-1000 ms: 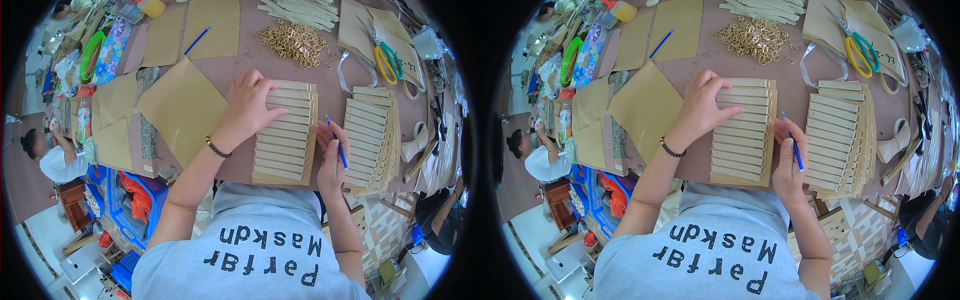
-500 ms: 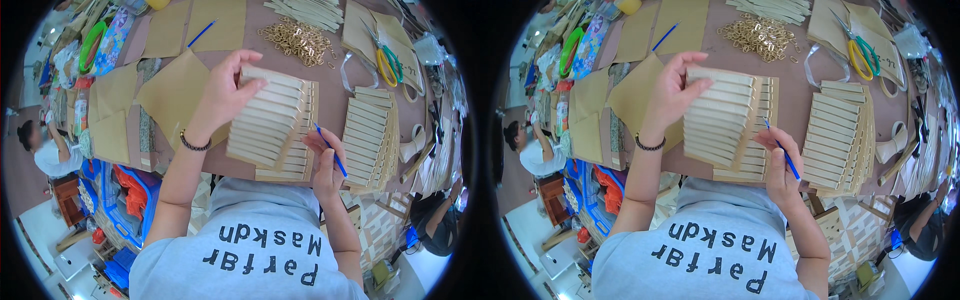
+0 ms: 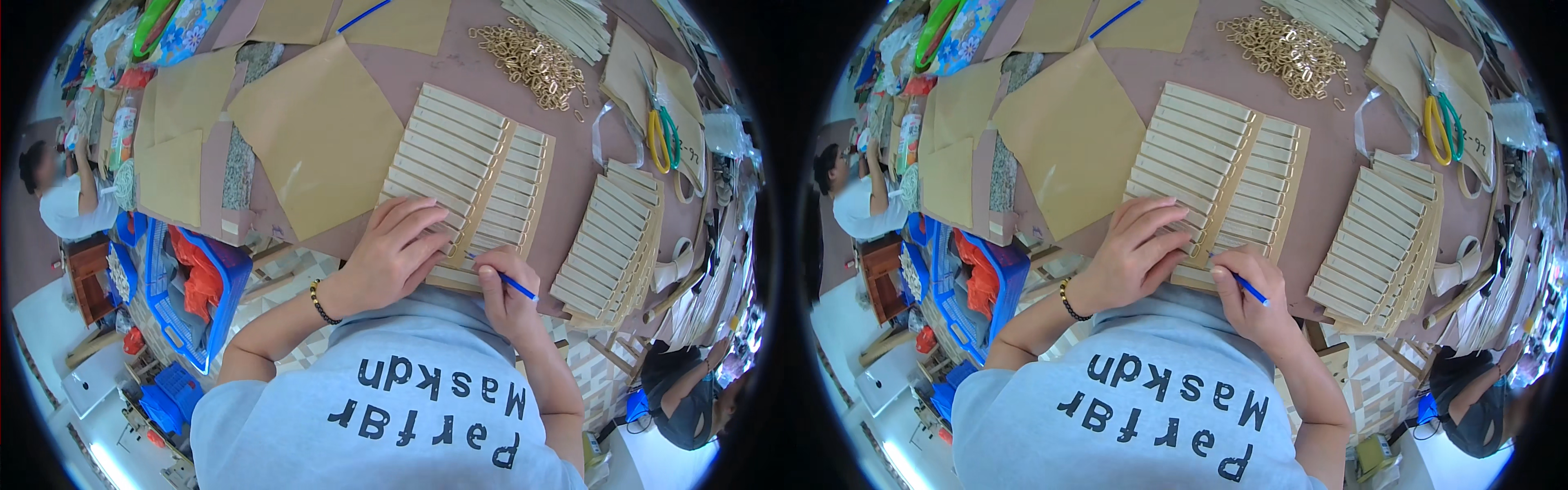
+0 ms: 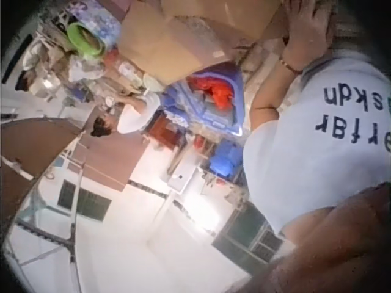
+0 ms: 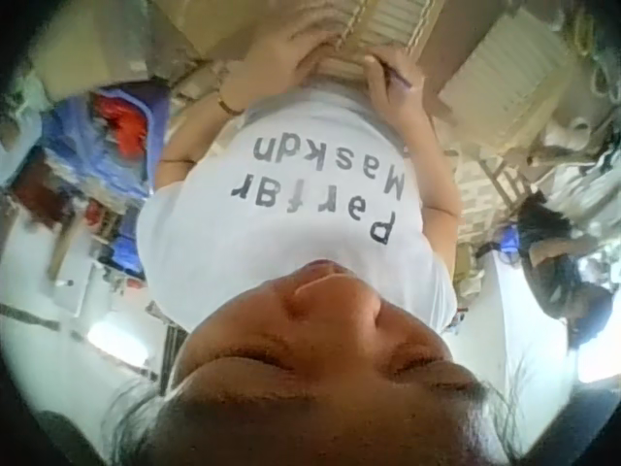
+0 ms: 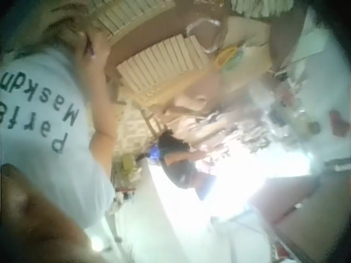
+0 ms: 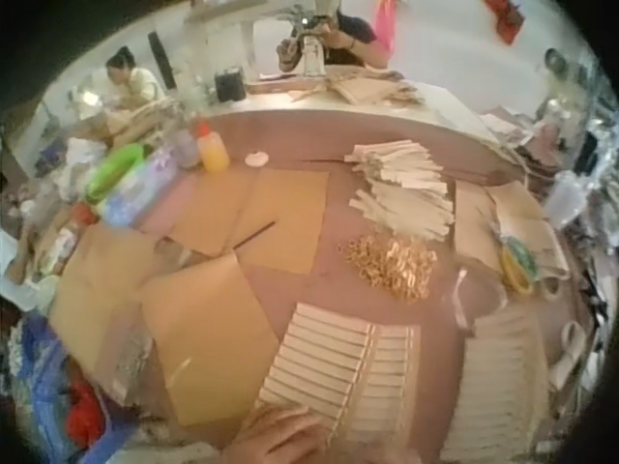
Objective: The person assembles small rectangular wooden pieces with gold-colored metal rings on a workbench. They pick up a wooden piece, attach a ring, and place it into a growing stack. The person also uses a blue pen to mark the assembled pieces and organizes them into neat rows.
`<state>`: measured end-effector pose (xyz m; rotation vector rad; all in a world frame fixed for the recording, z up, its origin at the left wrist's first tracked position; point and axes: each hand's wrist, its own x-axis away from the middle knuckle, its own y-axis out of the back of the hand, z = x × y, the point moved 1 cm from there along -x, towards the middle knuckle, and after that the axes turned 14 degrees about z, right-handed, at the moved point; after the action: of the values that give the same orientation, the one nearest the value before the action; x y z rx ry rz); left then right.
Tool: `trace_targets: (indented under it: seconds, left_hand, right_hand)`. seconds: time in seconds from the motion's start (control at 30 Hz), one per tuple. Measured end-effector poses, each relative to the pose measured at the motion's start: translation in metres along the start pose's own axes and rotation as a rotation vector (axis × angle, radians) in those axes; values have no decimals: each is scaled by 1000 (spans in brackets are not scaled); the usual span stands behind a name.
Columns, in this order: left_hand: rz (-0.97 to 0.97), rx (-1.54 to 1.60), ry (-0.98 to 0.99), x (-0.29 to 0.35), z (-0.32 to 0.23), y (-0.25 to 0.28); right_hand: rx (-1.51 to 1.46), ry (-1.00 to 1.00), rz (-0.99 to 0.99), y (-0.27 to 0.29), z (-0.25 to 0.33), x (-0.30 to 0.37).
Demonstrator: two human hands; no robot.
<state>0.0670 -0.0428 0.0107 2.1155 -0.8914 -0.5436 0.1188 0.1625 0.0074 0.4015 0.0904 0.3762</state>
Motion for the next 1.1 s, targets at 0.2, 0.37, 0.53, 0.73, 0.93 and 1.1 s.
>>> trace_targets:
  seconds: [0.2, 0.37, 0.53, 0.73, 0.93, 1.1]
  left_hand:
    - [-13, -46, -4, 18, -4, -11]
    - [-35, -134, -55, 24, -7, -21]
    - [-32, -117, -45, 22, -6, -20]
    - [-31, -103, -40, 23, -6, -20]
    - [-35, -92, -32, 23, -6, -21]
    - [-31, -97, -31, 23, -6, -21]
  right_hand:
    - [60, 46, 17, -3, -3, -3]
    - [95, 93, 30, -6, -5, -3]
    - [175, 116, 43, -7, -4, -7]
    - [204, 118, 58, -6, -3, -7]
    - [177, 110, 52, -7, -4, -7]
    - [156, 65, 32, -6, -3, -5]
